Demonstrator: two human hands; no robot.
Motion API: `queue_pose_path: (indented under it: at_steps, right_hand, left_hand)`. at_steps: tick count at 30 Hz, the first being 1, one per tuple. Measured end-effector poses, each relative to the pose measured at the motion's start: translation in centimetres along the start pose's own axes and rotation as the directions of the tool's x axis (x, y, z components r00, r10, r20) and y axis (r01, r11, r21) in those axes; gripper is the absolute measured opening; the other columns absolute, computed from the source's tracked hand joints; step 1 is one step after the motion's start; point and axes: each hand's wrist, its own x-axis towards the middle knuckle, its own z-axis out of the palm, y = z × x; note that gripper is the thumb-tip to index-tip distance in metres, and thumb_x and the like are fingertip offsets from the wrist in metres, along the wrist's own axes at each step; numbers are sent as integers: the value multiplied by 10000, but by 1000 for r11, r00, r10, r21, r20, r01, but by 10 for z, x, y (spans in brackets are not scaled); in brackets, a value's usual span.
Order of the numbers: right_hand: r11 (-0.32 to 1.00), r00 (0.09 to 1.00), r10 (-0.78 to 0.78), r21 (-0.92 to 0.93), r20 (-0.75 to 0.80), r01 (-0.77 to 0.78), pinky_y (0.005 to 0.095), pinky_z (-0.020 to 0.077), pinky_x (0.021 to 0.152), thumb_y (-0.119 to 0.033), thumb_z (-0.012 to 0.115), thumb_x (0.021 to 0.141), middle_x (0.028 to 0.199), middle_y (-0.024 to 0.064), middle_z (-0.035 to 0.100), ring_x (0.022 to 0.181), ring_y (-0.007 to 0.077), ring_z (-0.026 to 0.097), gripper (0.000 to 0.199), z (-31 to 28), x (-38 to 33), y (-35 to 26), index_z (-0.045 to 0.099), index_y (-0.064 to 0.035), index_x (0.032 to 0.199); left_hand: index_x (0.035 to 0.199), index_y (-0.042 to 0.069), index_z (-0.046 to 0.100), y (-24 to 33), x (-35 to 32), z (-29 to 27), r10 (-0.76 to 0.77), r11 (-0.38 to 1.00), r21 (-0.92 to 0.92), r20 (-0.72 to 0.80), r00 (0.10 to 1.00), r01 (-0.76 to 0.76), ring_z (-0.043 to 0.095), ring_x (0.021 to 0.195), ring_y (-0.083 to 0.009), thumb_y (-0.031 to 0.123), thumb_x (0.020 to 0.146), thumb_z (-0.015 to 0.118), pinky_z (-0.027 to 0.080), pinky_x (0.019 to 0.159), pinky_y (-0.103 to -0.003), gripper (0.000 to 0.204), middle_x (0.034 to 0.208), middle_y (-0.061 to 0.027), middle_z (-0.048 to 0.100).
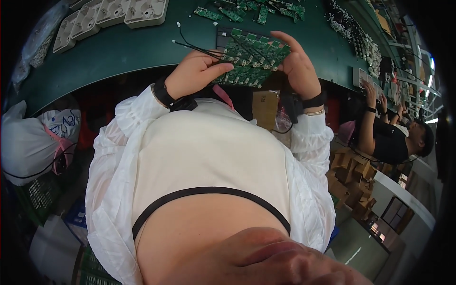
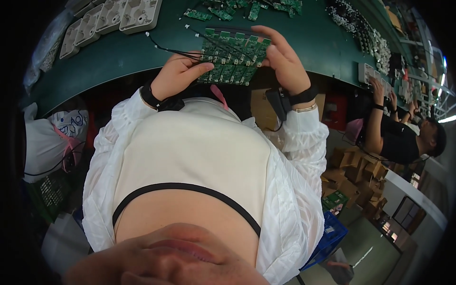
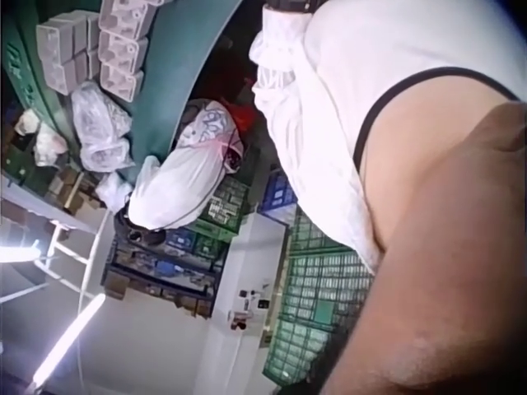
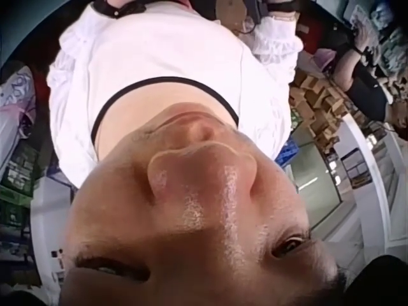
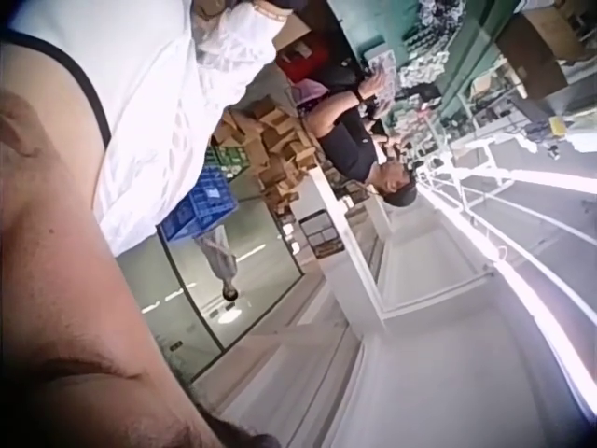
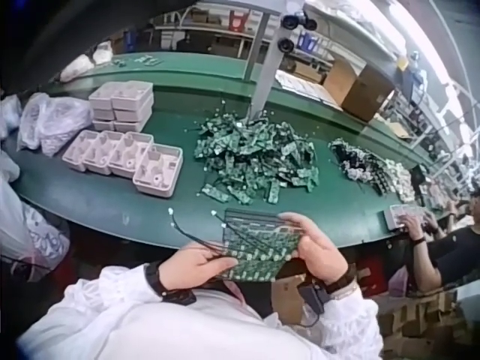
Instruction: The person picks up a plastic housing and a circuit board, then threads the board's wires through a hole in the housing. They press the board into place by hand before setting the unit aside and repeating the process.
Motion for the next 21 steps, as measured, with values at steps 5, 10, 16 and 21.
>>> queue_pose_path:
  at_steps: [5, 10, 16, 21]
  right_hand:
    - [873, 1000, 0, -488, 6, 3, 235, 532, 799, -131, 670, 997, 1144, 29, 706, 957, 91, 648, 385, 17, 10, -26, 633, -25, 1366]
    - [628, 942, -301, -713, 149, 313, 274, 543, 742, -196, 691, 995, 1017, 73, 742, 859, 153, 695, 361, 27, 10, -30, 661, -26, 1312]
    - [418, 871, -343, -773, 352, 477, 325, 553, 699, -168, 752, 944, 984, 165, 734, 807, 308, 720, 388, 48, 3, -39, 659, -55, 1304]
    - [282, 919, -303, -898, 252, 339, 348, 553, 668, -160, 794, 894, 1002, 136, 749, 794, 338, 713, 427, 62, 2, -23, 671, -85, 1297]
  left_hand:
    - [1061, -45, 737, 5, 1, 0, 79, 997, 27, -15, 997, -78, 643, 795, -165, 183, 1015, 693, 513, 744, -305, 237, 924, -77, 743]
    - [1082, -49, 712, -8, 0, 0, 233, 946, 226, 30, 972, -234, 688, 841, -263, 159, 996, 683, 542, 766, -340, 227, 977, -146, 746]
    - [1122, -26, 719, -1, 1, -3, 141, 974, 162, 115, 983, -158, 714, 858, -287, 100, 974, 689, 558, 767, -352, 197, 990, -155, 754]
    - [1119, -8, 731, -4, 0, -1, 177, 970, 142, 134, 975, -196, 722, 856, -278, 88, 968, 686, 565, 769, -345, 184, 972, -151, 756]
